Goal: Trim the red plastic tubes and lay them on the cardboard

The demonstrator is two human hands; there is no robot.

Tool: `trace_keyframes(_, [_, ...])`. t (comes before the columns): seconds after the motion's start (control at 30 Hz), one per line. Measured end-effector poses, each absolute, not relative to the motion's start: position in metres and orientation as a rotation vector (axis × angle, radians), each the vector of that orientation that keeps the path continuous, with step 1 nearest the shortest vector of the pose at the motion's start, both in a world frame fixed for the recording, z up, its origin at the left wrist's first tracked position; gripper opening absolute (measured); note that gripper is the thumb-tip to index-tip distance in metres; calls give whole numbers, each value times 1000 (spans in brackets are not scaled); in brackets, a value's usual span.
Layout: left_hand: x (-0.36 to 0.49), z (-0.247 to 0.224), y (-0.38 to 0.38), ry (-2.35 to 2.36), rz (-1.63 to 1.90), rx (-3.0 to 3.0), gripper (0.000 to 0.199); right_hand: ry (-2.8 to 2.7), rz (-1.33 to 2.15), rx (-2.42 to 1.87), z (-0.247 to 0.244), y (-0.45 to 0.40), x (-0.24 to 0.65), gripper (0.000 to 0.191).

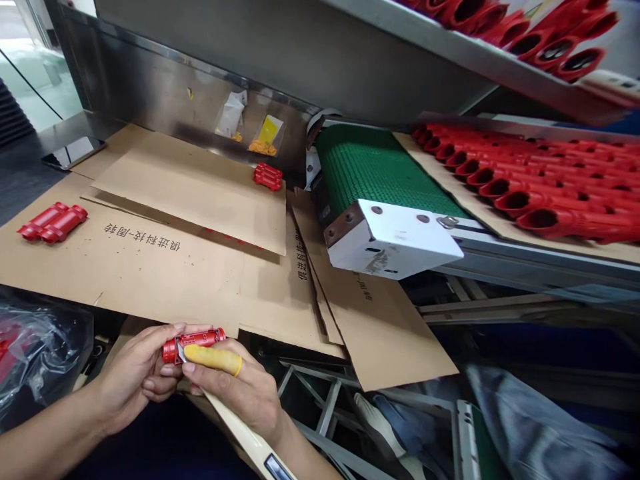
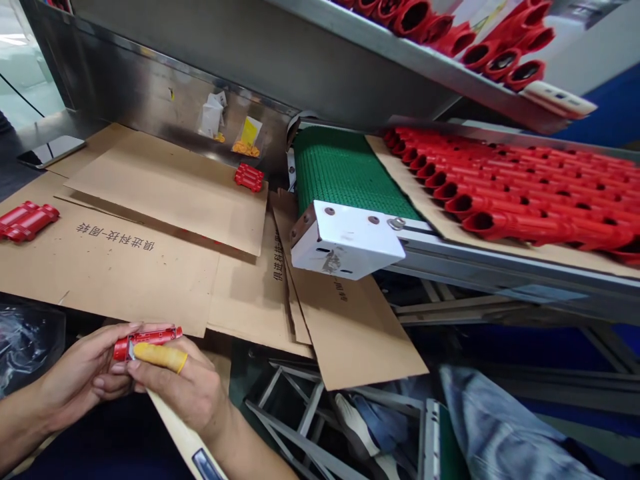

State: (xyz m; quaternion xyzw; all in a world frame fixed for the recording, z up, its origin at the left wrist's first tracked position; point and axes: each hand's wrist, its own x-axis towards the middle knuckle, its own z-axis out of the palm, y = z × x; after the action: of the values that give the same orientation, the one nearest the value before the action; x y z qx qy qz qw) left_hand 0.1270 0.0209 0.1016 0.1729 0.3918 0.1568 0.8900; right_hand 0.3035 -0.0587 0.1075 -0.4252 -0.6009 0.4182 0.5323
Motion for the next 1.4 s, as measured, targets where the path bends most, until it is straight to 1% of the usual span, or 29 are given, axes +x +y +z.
trace_keyframes(0.07, [127, 102, 21, 823, 331, 357, 68, -1317, 1119, -1016, 107, -60, 302, 46])
trace_keyframes(0.2, [127, 104, 20, 835, 320, 362, 73, -1276, 1105, -1039, 106, -63, 296, 41])
trace_keyframes(0.27, [128, 104, 20, 823, 319, 364, 74, -1186, 1155, -1046, 106, -64, 293, 38])
trace_keyframes(0.33, [128, 104, 19, 819, 325, 364, 71, -1115, 1195, -1042, 108, -64, 292, 38])
trace_keyframes(0.47, [128, 103, 18, 821, 327, 367, 63, -1217, 1159, -1028, 112, -63, 295, 42])
trace_keyframes(0.53, [128, 104, 18, 818, 327, 368, 66, -1321, 1051, -1044, 112, -63, 298, 43])
trace_keyframes(0.63, [129, 107, 18, 822, 329, 385, 75, -1540, 709, -1031, 106, -62, 299, 57])
trace_keyframes(0.7, [130, 109, 18, 820, 327, 397, 75, -1609, 557, -991, 101, -62, 298, 62])
trace_keyframes(0.77, [130, 109, 17, 819, 330, 403, 67, -1601, 529, -986, 99, -64, 299, 57])
trace_keyframes(0.87, [130, 107, 16, 819, 343, 416, 55, -1593, 691, -1094, 105, -63, 303, 37])
trace_keyframes(0.93, [129, 105, 15, 837, 346, 424, 53, -1669, 824, -1186, 115, -58, 305, 29])
trace_keyframes(0.97, [129, 104, 14, 851, 345, 425, 56, -1760, 842, -1205, 120, -55, 306, 27])
trace_keyframes(1.0, [129, 103, 14, 865, 344, 423, 59, -1875, 801, -1203, 125, -52, 306, 27])
trace_keyframes(1.1, [128, 102, 15, 872, 337, 399, 65, -2155, 490, -1106, 132, -47, 305, 28])
trace_keyframes(1.17, [128, 101, 16, 854, 335, 358, 62, -2029, 447, -1082, 129, -50, 304, 24])
trace_keyframes(1.3, [129, 100, 16, 784, 343, 283, 47, -1365, 600, -1033, 120, -63, 312, 18])
trace_keyframes(1.4, [129, 102, 18, 736, 342, 304, 46, -1165, 708, -961, 117, -67, 322, 18])
